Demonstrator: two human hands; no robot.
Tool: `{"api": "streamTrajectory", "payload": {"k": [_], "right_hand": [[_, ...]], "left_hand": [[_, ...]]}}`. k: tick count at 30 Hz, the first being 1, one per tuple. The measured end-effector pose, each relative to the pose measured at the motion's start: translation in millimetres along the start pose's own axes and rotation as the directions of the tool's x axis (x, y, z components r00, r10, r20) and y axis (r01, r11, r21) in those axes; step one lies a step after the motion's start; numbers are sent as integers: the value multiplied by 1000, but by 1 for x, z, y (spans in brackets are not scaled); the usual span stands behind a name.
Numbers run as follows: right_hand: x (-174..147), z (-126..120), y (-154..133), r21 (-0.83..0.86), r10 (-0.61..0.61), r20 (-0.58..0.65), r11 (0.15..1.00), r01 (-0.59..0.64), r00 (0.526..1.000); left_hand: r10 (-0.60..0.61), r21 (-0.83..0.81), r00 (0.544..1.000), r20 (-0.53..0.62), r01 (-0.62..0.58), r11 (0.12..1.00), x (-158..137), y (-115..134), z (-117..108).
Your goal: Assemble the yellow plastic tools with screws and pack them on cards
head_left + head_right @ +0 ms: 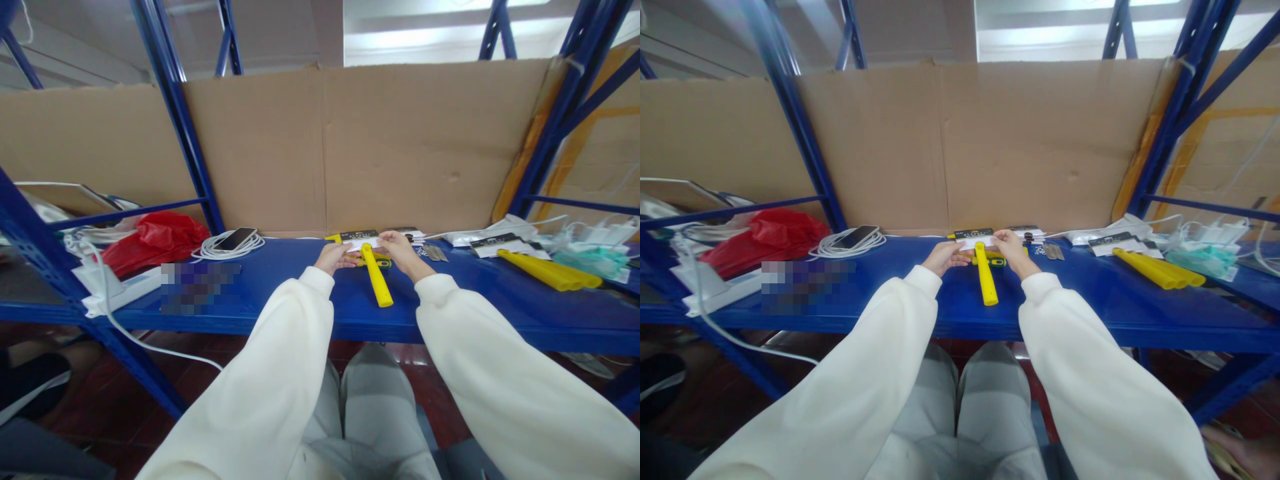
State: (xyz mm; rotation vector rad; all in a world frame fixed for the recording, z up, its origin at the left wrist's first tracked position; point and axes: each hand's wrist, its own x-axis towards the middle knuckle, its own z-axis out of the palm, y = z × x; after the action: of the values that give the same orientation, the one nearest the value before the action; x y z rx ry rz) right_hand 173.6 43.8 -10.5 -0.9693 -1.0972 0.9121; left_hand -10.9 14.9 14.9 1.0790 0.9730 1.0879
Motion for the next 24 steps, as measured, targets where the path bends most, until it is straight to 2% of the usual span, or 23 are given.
{"api": "streamTrajectory", "payload": {"k": [3, 6, 10, 16, 20, 24], "right_hand": [[-5, 1, -3, 4, 68, 65, 998, -68, 996], [-8, 2, -5, -4, 93, 83, 996, -93, 992], [-6, 0, -4, -22, 78, 78, 997, -77, 994], [4, -5, 4, -33, -10, 73, 999, 12, 997], [7, -6, 6, -48, -34, 96, 998, 38, 995], [5, -5, 4, -15, -12, 90, 1000, 14, 996]], "left_hand": [[0, 0, 997, -79, 0, 1000, 1, 1, -1], [3, 9, 994, -113, -1, 1000, 2, 1, -2], [20, 3, 996, -89, -20, 1000, 2, 0, -1], [119, 3, 993, 13, -119, 993, 6, -4, -4], [154, -3, 988, -14, -154, 988, 8, -6, -6], [158, -5, 985, -72, -159, 987, 9, -6, -4]]}}
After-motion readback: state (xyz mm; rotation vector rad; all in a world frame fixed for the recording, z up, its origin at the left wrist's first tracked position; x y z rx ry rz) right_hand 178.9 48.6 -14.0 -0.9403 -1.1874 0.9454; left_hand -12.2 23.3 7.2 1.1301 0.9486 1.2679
